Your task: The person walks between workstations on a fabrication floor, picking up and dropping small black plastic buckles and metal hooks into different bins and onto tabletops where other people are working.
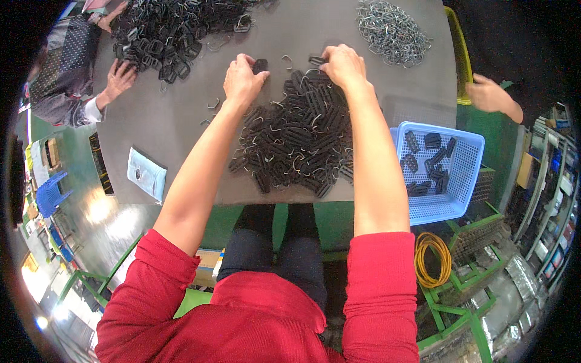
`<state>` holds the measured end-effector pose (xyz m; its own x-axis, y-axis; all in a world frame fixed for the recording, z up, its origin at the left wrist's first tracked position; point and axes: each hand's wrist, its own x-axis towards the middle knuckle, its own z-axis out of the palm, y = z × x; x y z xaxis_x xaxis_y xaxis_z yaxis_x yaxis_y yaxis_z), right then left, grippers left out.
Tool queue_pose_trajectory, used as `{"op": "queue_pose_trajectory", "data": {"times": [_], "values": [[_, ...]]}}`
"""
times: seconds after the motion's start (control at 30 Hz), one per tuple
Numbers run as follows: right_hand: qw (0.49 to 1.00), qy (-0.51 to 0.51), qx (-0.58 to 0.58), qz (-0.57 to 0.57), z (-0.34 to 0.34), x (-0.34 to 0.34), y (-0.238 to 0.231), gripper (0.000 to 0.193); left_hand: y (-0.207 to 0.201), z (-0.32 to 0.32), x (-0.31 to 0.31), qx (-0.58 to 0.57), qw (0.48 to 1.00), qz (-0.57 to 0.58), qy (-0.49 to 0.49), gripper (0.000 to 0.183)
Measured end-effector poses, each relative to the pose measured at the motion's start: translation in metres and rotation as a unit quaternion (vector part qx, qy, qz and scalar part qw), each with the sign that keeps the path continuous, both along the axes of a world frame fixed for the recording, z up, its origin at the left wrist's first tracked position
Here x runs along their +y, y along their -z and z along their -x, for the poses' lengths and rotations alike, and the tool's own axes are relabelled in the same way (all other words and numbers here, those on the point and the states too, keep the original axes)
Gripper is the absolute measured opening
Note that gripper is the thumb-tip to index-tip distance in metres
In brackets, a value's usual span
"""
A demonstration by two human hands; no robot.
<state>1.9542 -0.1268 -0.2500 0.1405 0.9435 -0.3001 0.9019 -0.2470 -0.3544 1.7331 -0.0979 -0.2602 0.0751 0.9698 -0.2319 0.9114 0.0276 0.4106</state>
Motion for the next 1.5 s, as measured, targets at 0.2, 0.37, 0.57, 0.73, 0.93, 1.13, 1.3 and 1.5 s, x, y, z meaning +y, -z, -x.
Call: {"op": "queue_pose_trajectory", "data": {"times": [0.2, 0.37, 0.57, 0.73, 0.93, 1.13, 1.3, 1.5], "values": [[0.779, 0.244, 0.577, -0.027, 0.001, -0.061, -0.039, 0.026, -0.005, 0.026, 0.018, -0.221, 0.966, 0.1, 0.084, 0.029], [0.91, 0.281, 0.301, 0.042, 0.023, -0.064, -0.027, 0.028, -0.026, 0.048, -0.002, -0.566, 0.731, 0.381, -0.002, 0.019], [0.985, 0.15, 0.065, 0.061, 0.053, -0.058, -0.028, 0.033, -0.028, 0.01, -0.048, -0.206, 0.95, 0.184, 0.145, 0.039], [0.891, 0.313, 0.317, -0.082, 0.025, -0.073, -0.019, 0.028, -0.02, 0.0, -0.061, -0.178, 0.959, 0.155, 0.16, 0.027], [0.662, 0.415, 0.619, -0.08, -0.008, -0.121, -0.029, 0.018, -0.05, 0.009, -0.056, -0.204, 0.968, 0.005, 0.148, 0.016], [0.516, 0.385, 0.76, -0.093, 0.002, -0.138, -0.035, 0.022, -0.035, 0.01, -0.052, -0.151, 0.964, -0.118, 0.184, 0.014], [0.906, 0.353, 0.234, -0.024, 0.007, -0.119, -0.022, 0.026, -0.044, 0.012, -0.043, -0.16, 0.979, -0.04, 0.116, 0.018], [0.947, 0.312, 0.001, 0.071, 0.037, -0.104, -0.032, 0.034, -0.027, 0.007, -0.052, -0.054, 0.985, -0.096, 0.134, 0.033]]}}
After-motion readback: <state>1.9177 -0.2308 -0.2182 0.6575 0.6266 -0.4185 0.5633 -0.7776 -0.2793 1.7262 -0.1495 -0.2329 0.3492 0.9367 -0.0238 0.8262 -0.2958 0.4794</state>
